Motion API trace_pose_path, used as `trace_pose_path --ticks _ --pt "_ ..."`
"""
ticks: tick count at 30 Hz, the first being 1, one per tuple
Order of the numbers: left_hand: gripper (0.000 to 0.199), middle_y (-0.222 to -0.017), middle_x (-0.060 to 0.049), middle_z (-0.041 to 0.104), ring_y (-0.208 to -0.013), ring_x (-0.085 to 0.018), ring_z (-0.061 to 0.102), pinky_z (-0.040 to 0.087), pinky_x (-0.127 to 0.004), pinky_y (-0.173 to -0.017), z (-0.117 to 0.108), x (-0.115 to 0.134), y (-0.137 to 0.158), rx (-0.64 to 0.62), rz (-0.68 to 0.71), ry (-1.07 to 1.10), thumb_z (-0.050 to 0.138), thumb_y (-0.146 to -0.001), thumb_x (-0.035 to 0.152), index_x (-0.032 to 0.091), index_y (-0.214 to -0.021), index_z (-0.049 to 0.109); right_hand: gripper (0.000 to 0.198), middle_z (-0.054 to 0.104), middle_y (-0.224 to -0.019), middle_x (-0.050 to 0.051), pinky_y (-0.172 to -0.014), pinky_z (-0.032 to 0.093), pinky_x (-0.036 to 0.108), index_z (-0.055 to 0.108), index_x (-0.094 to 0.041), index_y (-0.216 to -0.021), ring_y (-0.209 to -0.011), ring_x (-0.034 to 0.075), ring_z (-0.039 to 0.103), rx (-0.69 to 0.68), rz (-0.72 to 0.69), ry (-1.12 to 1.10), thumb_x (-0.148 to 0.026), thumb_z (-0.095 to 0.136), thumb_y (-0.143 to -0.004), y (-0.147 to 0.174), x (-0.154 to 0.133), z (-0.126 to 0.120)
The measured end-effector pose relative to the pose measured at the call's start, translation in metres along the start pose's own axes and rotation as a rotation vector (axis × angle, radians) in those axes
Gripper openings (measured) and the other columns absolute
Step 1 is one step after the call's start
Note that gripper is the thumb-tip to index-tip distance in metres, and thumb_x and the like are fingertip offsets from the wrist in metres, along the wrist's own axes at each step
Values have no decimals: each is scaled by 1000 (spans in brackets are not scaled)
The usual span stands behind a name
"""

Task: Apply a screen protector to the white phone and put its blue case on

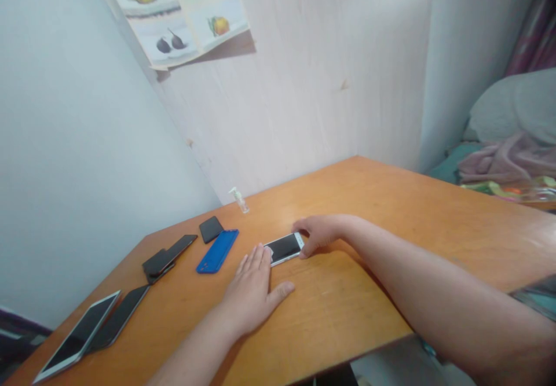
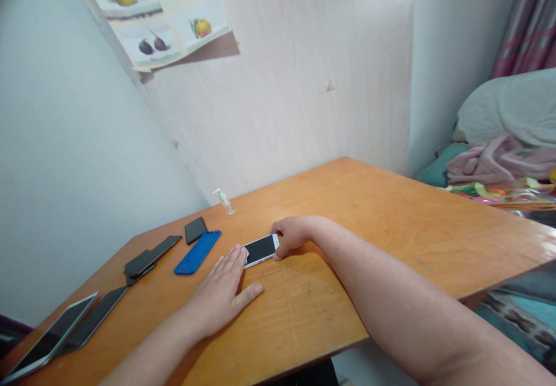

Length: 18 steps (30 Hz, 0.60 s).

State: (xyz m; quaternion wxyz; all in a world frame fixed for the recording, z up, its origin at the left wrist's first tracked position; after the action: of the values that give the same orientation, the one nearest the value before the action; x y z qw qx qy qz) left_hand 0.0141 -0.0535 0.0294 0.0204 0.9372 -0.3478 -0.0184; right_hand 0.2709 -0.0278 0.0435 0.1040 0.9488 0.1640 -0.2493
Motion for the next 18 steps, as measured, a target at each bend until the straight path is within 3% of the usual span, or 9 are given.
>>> trace_pose_path --ticks 4,9,15,18 --pt "100 -161 -21 16 -150 -33 11 18 -50 -122 3 -1 -3 9 -49 29 29 -88 79 5 -154 25 62 70 -109 2 -78 47 30 66 -26 -110 -99 26 63 0 13 -9 -53 81 -56 2 -1 -1" --pt "96 -162 -18 15 -151 -32 9 14 -52 -123 3 -1 17 -1 21 5 31 -88 79 10 -155 26 64 70 -108 2 -77 47 30 66 -26 -110 -98 26 64 -12 7 -20 -57 80 -56 3 -2 -2" --pt "97 -160 -22 19 -150 -33 13 17 -52 -121 -1 -4 -6 10 -31 31 28 -89 78 6 -153 26 61 70 -107 2 -78 46 30 66 -27 -111 -98 26 63 -6 26 -28 -51 81 -56 4 -3 -2" --pt "98 -160 -23 19 -150 -34 13 18 -53 -121 1 -2 -3 20 -51 51 30 -88 78 5 -153 27 61 70 -105 2 -76 46 30 66 -26 -111 -97 26 63 -16 13 -35 -52 81 -57 4 -3 -3"
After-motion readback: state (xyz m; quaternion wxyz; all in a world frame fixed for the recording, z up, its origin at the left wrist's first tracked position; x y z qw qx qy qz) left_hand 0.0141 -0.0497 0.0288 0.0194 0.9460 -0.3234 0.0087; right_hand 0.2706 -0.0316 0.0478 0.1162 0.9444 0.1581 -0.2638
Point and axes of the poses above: each hand's wrist, its own y-axis away from the middle knuckle, its own z-axis out of the palm, x = y × z, the point moved 1 cm from there along -y, towards the middle knuckle
